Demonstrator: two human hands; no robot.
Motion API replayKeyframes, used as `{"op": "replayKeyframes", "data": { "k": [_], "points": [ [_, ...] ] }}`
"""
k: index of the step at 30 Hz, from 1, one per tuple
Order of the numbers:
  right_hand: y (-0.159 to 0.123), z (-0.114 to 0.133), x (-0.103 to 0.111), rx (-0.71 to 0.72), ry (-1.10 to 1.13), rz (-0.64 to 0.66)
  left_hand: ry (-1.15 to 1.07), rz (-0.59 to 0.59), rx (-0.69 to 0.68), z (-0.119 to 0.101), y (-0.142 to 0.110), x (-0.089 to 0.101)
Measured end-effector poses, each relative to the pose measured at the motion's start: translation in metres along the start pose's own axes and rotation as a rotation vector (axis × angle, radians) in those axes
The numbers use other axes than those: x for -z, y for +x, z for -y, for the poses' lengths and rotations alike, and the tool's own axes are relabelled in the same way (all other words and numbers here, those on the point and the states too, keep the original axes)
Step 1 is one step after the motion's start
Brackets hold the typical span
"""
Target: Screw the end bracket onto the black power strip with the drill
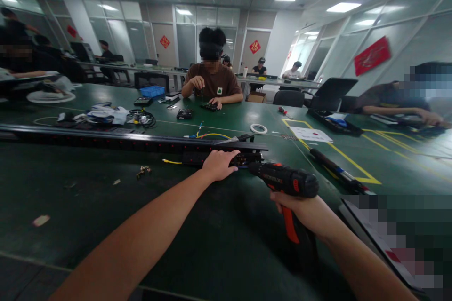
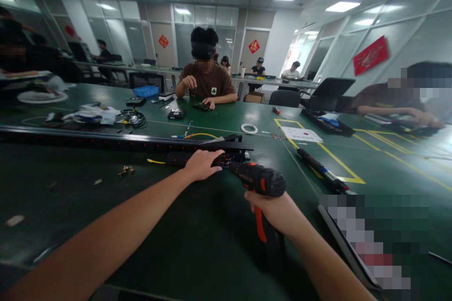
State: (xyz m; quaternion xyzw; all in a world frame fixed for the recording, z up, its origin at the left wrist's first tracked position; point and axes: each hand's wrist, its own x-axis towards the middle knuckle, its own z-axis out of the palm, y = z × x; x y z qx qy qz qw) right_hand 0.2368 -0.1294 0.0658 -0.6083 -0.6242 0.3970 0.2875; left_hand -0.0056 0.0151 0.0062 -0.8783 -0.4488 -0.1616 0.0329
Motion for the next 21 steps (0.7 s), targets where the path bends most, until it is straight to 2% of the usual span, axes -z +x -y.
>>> {"op": "replayKeyframes", "data": {
  "k": [13, 21],
  "points": [
    [-0.0009, -0.0004, -0.0003, 0.005, 0.037, -0.011, 0.014, -0.015, 0.011, 0.0029, 0.0003, -0.0053],
    [-0.0018, 0.0004, -0.0002, -0.015, 0.016, -0.023, -0.004, 0.0, 0.012, 0.0016, -0.0008, -0.0018]
  ]
}}
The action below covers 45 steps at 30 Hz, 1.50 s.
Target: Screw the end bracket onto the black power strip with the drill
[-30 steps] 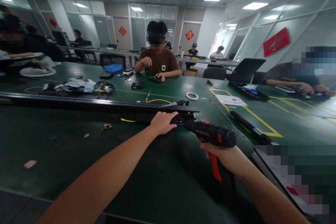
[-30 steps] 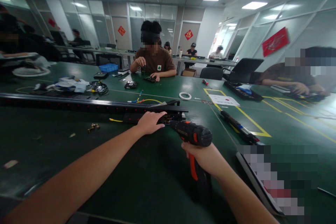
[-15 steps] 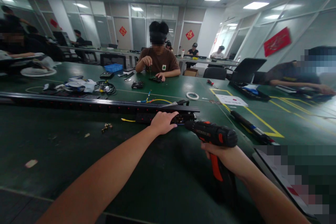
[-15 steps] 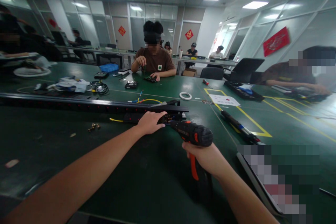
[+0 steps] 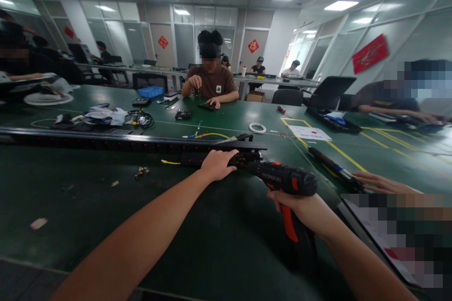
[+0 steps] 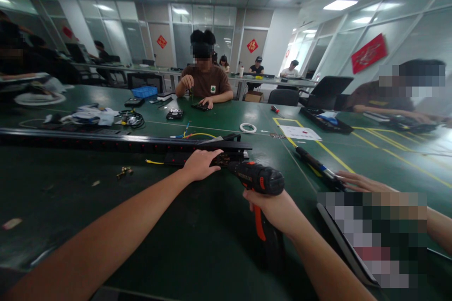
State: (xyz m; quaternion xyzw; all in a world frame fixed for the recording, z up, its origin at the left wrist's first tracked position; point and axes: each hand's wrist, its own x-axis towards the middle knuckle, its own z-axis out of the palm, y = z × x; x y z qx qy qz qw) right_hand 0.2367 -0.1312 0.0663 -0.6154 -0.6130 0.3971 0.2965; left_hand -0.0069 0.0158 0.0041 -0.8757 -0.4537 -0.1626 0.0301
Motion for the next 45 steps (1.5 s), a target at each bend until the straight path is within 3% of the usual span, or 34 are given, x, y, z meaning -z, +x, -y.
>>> {"op": "replayKeyframes", "data": {
  "k": [23, 32, 45],
  "points": [
    [-0.011, 0.016, -0.001, 0.021, 0.054, -0.033, -0.004, 0.0, 0.026, -0.006, 0.001, 0.0],
    [-0.011, 0.012, -0.002, 0.019, 0.086, -0.039, 0.036, -0.033, 0.017, -0.002, 0.002, -0.009],
    [-0.012, 0.012, -0.002, 0.026, 0.099, -0.033, 0.008, -0.01, 0.058, -0.004, 0.002, -0.007]
  ]
}}
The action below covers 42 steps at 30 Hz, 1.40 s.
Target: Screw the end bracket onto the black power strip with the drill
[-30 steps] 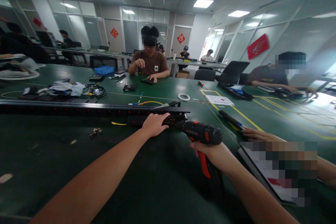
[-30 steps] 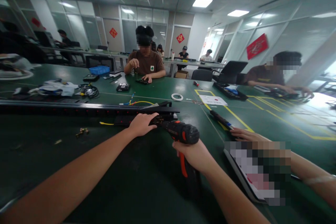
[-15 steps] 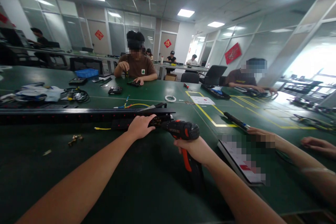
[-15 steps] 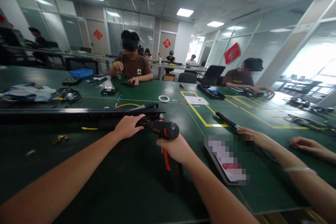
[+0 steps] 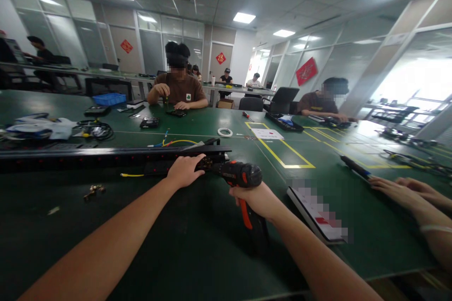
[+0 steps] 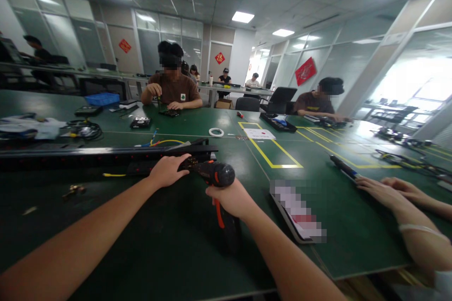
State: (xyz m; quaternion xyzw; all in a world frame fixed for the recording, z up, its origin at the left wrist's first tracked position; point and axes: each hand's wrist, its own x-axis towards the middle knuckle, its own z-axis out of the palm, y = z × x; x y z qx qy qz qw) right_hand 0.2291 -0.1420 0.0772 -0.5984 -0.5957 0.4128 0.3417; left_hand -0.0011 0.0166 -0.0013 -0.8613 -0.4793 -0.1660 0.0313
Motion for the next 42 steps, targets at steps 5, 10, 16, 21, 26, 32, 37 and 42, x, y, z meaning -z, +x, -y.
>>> {"op": "replayKeyframes", "data": {
  "k": [5, 10, 16, 21, 26, 32, 37, 42],
  "points": [
    [0.0, 0.001, 0.0, 0.0, -0.025, 0.006, 0.004, 0.005, 0.0, 0.0, 0.0, 0.001],
    [0.001, 0.001, 0.0, 0.003, -0.026, 0.008, 0.01, 0.0, -0.036, -0.002, -0.001, 0.005],
    [0.002, 0.0, 0.0, -0.002, -0.035, 0.012, 0.012, 0.0, -0.048, -0.004, -0.002, 0.009],
    [0.003, -0.001, 0.0, -0.006, -0.066, 0.025, 0.03, 0.002, -0.044, -0.004, -0.003, 0.011],
    [0.003, 0.0, -0.001, -0.005, -0.074, 0.022, 0.015, 0.007, -0.042, -0.003, -0.002, 0.01],
    [0.003, -0.001, -0.001, 0.008, -0.098, 0.026, 0.008, 0.008, -0.037, -0.001, -0.002, 0.008],
    [0.004, -0.001, -0.002, 0.005, -0.086, 0.035, 0.012, 0.0, -0.043, -0.001, -0.002, 0.009],
    [0.004, -0.001, -0.002, -0.011, -0.083, 0.021, 0.012, -0.008, -0.05, -0.001, -0.002, 0.009]
  ]
}}
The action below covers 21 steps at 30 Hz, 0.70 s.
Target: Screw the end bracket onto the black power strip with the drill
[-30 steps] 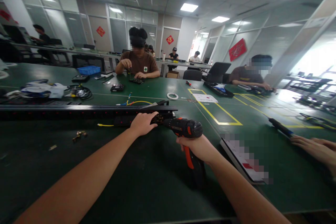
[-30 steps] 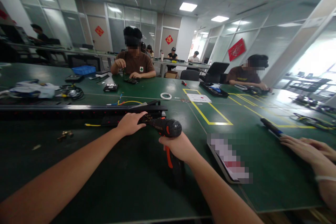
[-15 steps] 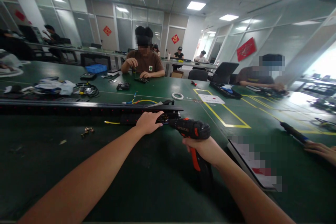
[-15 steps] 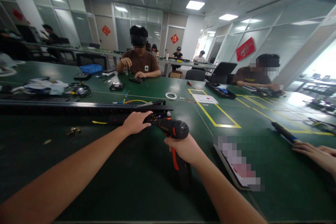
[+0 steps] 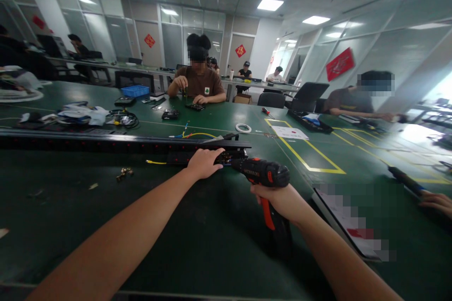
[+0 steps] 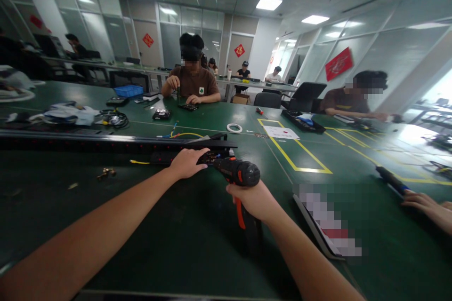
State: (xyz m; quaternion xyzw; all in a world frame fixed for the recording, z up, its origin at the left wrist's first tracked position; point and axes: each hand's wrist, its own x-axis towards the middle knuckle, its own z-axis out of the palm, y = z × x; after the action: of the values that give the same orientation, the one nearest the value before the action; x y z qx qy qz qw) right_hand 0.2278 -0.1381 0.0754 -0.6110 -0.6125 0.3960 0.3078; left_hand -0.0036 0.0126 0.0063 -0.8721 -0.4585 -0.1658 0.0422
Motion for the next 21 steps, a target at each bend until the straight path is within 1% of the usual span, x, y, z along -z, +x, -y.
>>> {"op": "replayKeyframes", "data": {
  "k": [3, 7, 11, 21],
  "points": [
    [-0.0002, 0.0008, 0.0001, 0.017, -0.005, 0.009, -0.005, 0.005, 0.001, 0.0005, -0.0002, -0.0003],
    [-0.0005, 0.0003, 0.0002, 0.0, -0.013, -0.002, -0.007, 0.001, 0.001, 0.0005, -0.0005, -0.0005],
    [-0.0009, -0.0009, 0.0001, 0.024, -0.047, -0.005, -0.007, 0.007, 0.008, 0.0, -0.0003, -0.0004],
    [-0.0037, 0.0047, 0.0006, 0.028, -0.048, -0.009, 0.001, 0.006, 0.006, -0.0006, -0.0004, 0.0005]
  ]
}}
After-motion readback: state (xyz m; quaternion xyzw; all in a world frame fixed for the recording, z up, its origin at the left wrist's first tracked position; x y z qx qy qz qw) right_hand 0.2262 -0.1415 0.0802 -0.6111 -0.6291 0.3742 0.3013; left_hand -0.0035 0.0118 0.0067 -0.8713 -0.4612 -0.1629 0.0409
